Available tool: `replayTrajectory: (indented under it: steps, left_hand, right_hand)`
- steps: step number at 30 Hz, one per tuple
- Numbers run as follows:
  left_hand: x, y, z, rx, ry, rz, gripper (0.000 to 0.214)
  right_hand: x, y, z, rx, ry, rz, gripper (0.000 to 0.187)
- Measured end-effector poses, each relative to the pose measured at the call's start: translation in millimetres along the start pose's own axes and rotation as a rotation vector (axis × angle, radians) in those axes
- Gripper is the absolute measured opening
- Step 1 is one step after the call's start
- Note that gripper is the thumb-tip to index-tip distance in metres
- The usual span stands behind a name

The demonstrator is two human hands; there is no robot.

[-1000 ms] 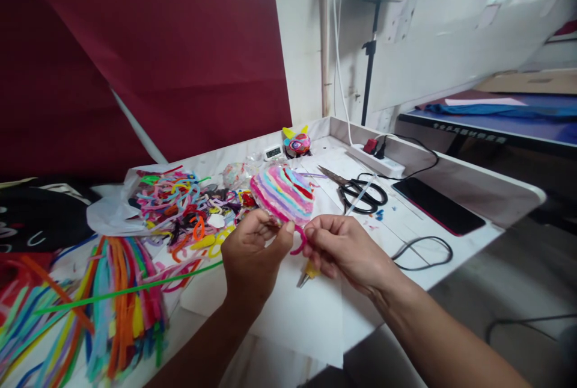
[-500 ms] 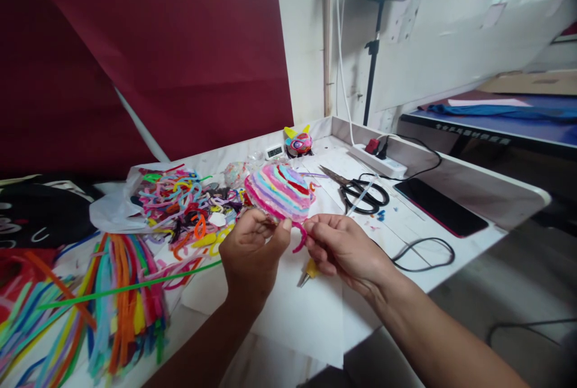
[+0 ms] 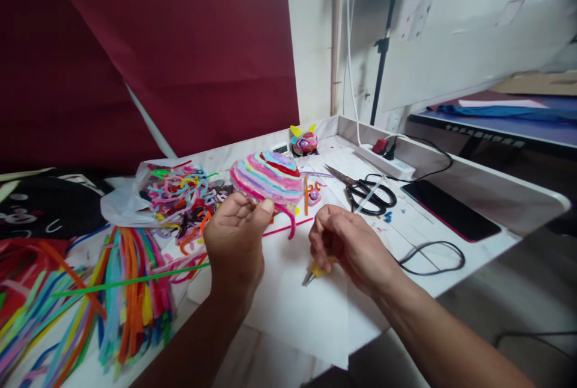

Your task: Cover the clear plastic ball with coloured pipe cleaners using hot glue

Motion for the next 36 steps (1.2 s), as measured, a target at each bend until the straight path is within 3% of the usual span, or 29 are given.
replayTrajectory:
  steps: [5,11,18,29,36]
  left_hand:
    - [1.6,-1.1,0.8,0.029,0.016,-0.031,0.020]
    - [0.3,-1.4,-2.5,0.068,0.016,-0.047,0.017]
    - [2.0,-2.7,-5.3,0.084,-0.038,0.009,0.022]
    - [5.2,-0.2,-8.0,0.084,-0.103,0.131,0.019]
    - [0.8,-4.7,-10.2,0.107,-0.105,0.147,0.019]
  right_hand:
    - [-1.6,2.0,-2.8,0.026,0.097,-0.213,0.021]
    - [3.2,-1.9,-2.4,-0.027,0.130,-0.127,0.015]
    - [1.7,-2.2,-2.0,-0.077,0.048,-0.103,0.025]
    - [-1.5,-5.1,0.4,-0.058,-0.043,0.020,0.025]
    - [-0.3,-2.8,1.3,-0.098,-0.018,-0.115,0.024]
Point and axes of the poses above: each hand's wrist, its own z-axis towards the middle knuckle, its own y-axis out of the back of the hand, x = y × z, the point moved 4 cm from there along z, towards the middle knuckle, and after that the axes turned 9 degrees about z, right-handed, at the moved point
